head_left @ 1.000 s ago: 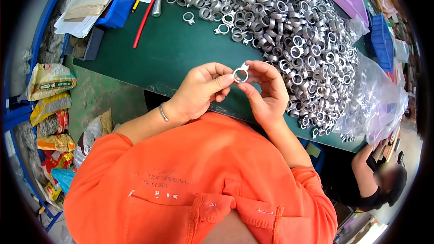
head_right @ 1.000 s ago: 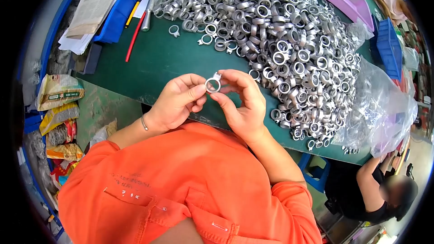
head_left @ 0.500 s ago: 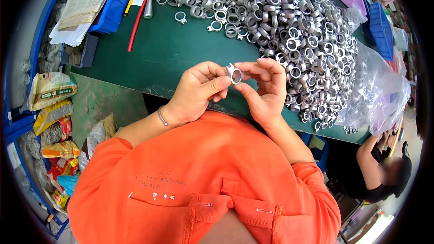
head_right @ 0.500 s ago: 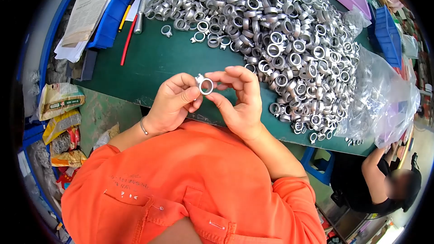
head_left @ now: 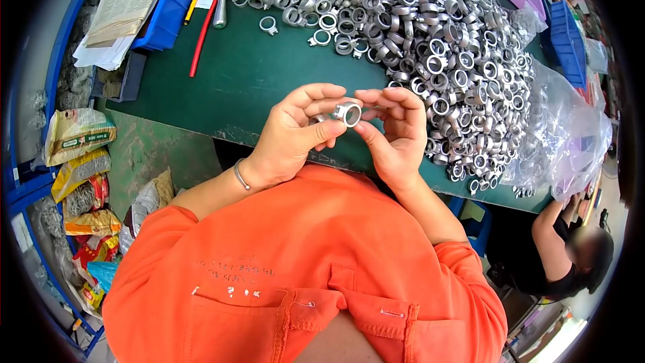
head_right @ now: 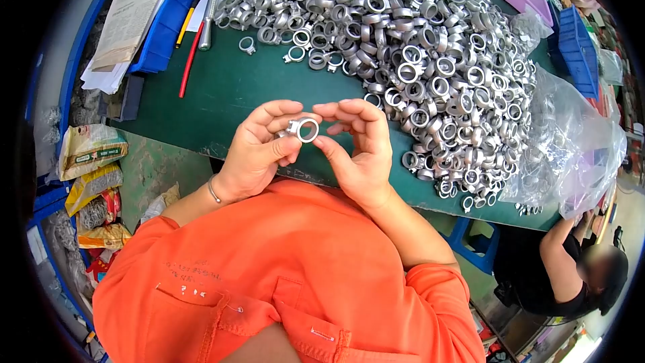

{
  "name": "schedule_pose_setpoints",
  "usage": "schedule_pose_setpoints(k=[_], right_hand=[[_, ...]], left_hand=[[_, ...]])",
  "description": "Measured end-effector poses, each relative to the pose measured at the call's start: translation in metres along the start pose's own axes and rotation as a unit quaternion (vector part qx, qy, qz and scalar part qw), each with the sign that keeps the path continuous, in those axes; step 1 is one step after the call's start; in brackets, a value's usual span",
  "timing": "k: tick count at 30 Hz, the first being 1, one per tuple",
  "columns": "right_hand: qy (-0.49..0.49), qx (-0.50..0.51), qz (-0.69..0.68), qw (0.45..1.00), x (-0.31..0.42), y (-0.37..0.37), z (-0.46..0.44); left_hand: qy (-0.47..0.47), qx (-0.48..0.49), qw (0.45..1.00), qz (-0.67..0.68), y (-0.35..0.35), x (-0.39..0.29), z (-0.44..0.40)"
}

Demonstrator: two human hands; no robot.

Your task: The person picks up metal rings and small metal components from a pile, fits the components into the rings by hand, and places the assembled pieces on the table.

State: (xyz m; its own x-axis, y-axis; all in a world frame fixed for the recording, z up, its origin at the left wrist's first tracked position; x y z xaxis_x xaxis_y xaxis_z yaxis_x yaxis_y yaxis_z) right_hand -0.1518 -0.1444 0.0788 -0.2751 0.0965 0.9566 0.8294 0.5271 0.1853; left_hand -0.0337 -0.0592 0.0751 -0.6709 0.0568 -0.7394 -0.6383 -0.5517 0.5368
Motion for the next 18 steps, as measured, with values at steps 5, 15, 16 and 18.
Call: schedule_pose_setpoints(k=[5, 15, 16, 18], right_hand=[[-0.012, -0.006, 0.001, 1.0, 0.001, -0.002, 0.0], [-0.035, -0.011, 0.01, 0.999, 0.005, -0.002, 0.002], [-0.034, -0.013, 0.008, 0.999, 0.005, -0.002, 0.002], [-0.033, -0.013, 0.01, 0.999, 0.005, -0.002, 0.002]], left_hand=[[0.002, 0.039, 0.999, -0.037, -0.004, 0.006, -0.002], [-0.038, 0.056, 0.998, 0.011, -0.002, 0.01, -0.002], [-0.038, 0.056, 0.998, 0.011, -0.002, 0.01, -0.002], [-0.049, 0.052, 0.997, 0.012, -0.002, 0.01, -0.001]])
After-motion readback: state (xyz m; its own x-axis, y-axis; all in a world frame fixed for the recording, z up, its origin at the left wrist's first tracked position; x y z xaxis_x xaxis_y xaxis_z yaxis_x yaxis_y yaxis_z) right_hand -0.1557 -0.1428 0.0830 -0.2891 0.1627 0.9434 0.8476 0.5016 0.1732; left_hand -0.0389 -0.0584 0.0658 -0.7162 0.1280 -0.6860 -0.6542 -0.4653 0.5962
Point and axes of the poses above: each hand's wrist, its own z-axis away from the middle knuckle, its own y-axis out of the palm, x = y × z, the point moved 5 cm from there along -z, towards the middle knuckle, and after that the axes turned 11 degrees about -x, right-handed, at the moved point
